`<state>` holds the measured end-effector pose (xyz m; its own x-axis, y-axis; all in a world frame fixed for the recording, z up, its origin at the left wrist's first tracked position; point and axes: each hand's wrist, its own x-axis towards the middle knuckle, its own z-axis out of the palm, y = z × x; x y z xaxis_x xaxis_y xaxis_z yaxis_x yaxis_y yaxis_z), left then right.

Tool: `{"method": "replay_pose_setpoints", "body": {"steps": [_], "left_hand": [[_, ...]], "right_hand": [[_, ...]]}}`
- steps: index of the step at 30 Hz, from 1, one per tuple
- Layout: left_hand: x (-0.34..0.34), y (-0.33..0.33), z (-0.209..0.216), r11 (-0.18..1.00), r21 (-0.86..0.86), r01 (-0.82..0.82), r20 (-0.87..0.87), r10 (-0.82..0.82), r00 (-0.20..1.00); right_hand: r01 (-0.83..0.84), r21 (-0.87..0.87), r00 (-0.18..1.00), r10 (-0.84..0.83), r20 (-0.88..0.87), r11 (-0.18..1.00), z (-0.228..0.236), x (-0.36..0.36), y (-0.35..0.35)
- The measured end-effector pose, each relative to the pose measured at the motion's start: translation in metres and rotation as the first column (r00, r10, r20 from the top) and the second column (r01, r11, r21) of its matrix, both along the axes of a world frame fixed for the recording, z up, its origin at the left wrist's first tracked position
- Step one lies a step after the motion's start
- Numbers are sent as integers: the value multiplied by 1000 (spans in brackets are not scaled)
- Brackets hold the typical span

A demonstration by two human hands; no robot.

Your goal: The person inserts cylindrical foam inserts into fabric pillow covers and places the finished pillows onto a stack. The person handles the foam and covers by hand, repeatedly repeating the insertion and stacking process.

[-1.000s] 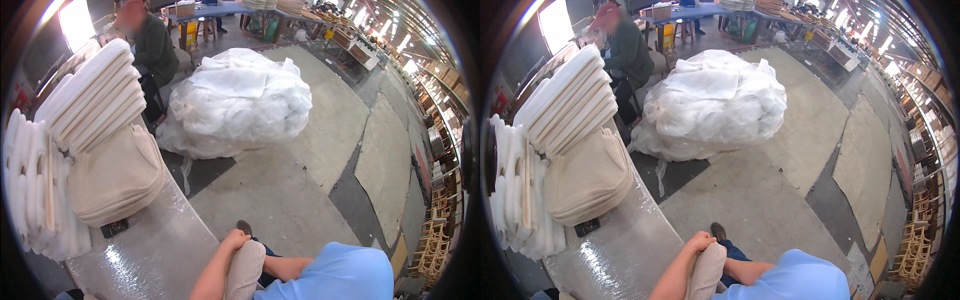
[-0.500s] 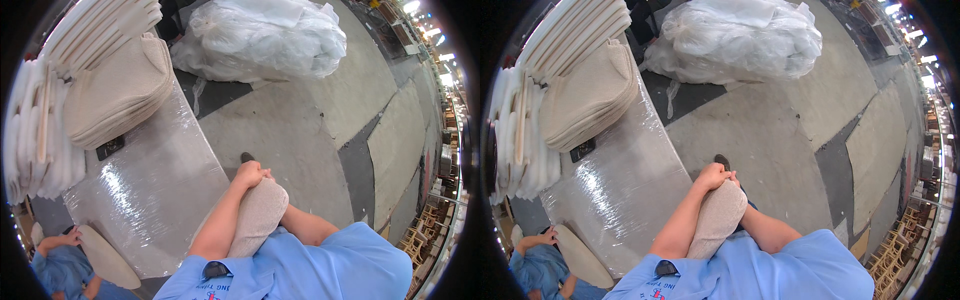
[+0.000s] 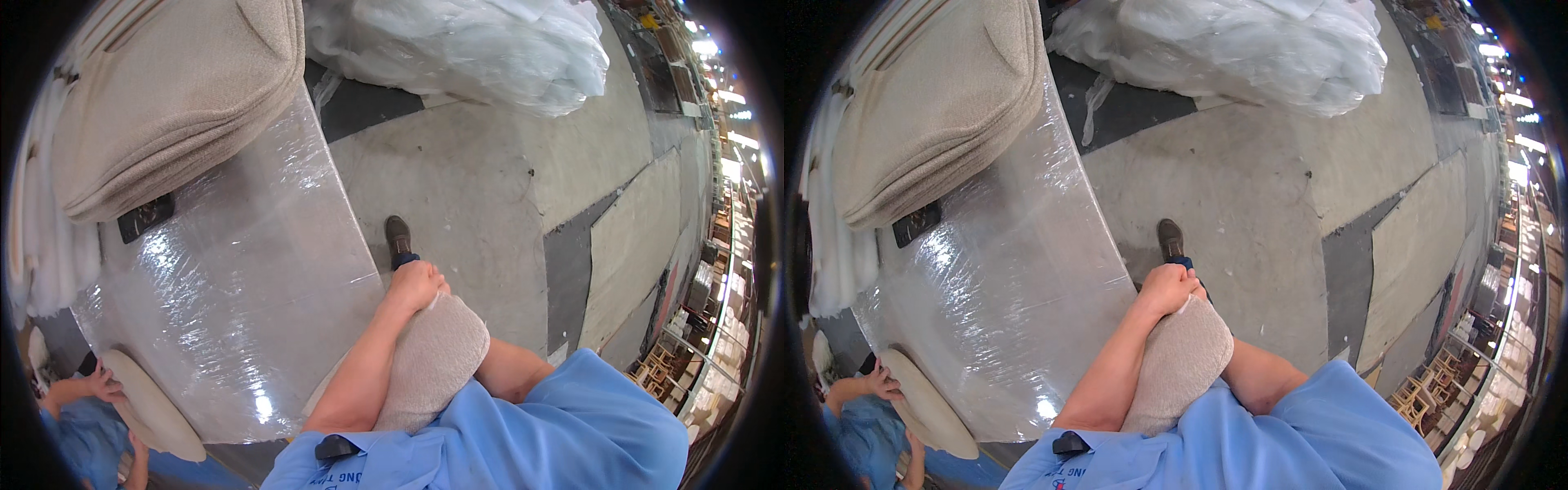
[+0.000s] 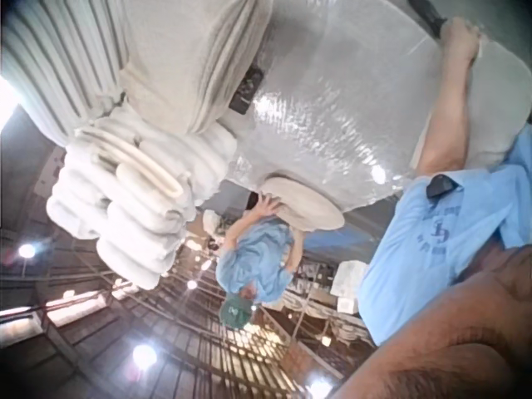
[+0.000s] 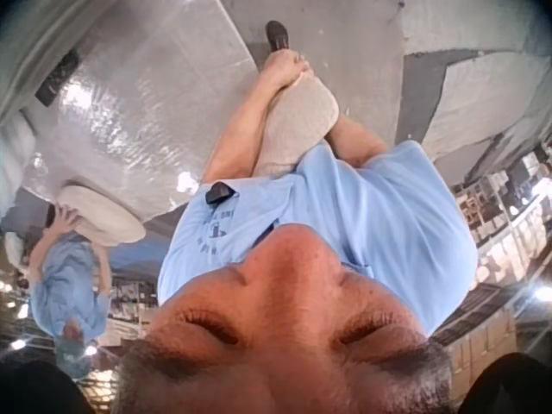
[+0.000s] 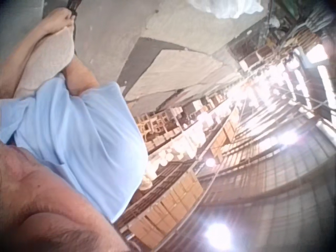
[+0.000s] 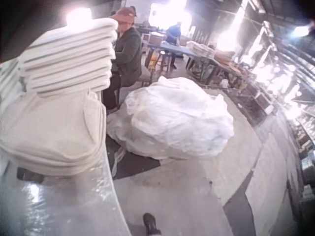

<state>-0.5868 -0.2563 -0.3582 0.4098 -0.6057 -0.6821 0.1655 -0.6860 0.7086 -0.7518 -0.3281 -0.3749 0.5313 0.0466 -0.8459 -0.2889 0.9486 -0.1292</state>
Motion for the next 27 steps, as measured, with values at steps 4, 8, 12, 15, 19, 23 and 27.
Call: {"method": "replay_pose_setpoints", "body": {"steps": [4,8,12,15,19,23,27], "left_hand": [[5,0,4,999,40,24,-32,-23,999],[12,-2,19,995,88,41,9,-42,999],[17,-6,31,983,136,122,93,-135,986],[26,-18,43,962,228,148,4,-153,988],[33,-30,52,930,345,129,-237,-46,970],[40,-47,67,905,246,348,-278,-278,919],[46,-66,72,761,213,613,-305,-544,782]], "right_hand": [[13,6,999,-13,43,1000,-14,6,-2],[69,40,989,-73,126,997,-27,11,2],[122,10,986,-122,117,992,-31,23,9],[80,-74,994,-85,-71,994,-1,36,7],[147,-40,984,-150,-96,988,43,46,-3],[237,-19,958,-237,-159,971,49,51,-4],[274,65,962,-273,-17,960,58,48,-7]]}}
